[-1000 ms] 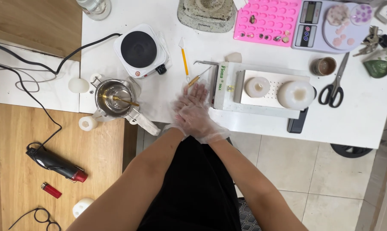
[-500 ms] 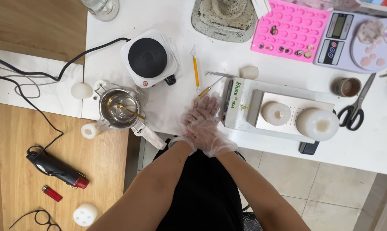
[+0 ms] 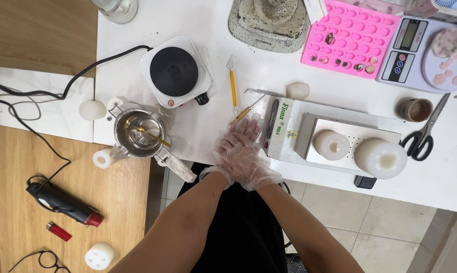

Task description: Manually shaping and detailing a piece of white wax using a carving tool and a heat gun.

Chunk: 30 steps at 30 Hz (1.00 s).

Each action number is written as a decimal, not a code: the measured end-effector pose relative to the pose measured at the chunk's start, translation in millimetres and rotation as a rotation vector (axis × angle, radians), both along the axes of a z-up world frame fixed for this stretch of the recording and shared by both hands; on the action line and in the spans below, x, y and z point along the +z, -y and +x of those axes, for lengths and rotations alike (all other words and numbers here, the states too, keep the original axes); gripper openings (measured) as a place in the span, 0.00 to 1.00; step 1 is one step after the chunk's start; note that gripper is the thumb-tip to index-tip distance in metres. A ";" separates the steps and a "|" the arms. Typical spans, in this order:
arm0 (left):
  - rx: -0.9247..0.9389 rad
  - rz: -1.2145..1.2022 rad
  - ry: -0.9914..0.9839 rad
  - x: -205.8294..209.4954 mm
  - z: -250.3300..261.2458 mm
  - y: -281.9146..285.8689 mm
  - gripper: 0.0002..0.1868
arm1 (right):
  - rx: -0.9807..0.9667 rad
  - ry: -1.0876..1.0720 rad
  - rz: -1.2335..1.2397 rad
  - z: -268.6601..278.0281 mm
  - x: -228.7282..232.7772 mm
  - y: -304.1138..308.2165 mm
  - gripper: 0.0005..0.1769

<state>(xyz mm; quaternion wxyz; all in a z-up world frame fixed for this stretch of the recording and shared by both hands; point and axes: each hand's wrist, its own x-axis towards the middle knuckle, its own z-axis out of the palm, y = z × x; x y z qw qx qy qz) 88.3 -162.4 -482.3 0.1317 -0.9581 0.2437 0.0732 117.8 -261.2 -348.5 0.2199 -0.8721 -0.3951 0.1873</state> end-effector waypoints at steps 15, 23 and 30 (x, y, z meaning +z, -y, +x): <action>-0.067 0.053 0.044 -28.9 18.6 16.0 0.36 | 0.001 0.029 -0.067 -3.6 -13.6 0.0 0.28; -0.118 0.087 0.098 -13.7 -4.3 14.3 0.35 | -0.215 -0.172 0.148 -23.7 -31.7 -0.8 0.28; 0.007 -0.289 -0.063 4.7 -5.5 20.2 0.37 | -0.013 0.047 -0.040 -9.5 25.5 -5.1 0.22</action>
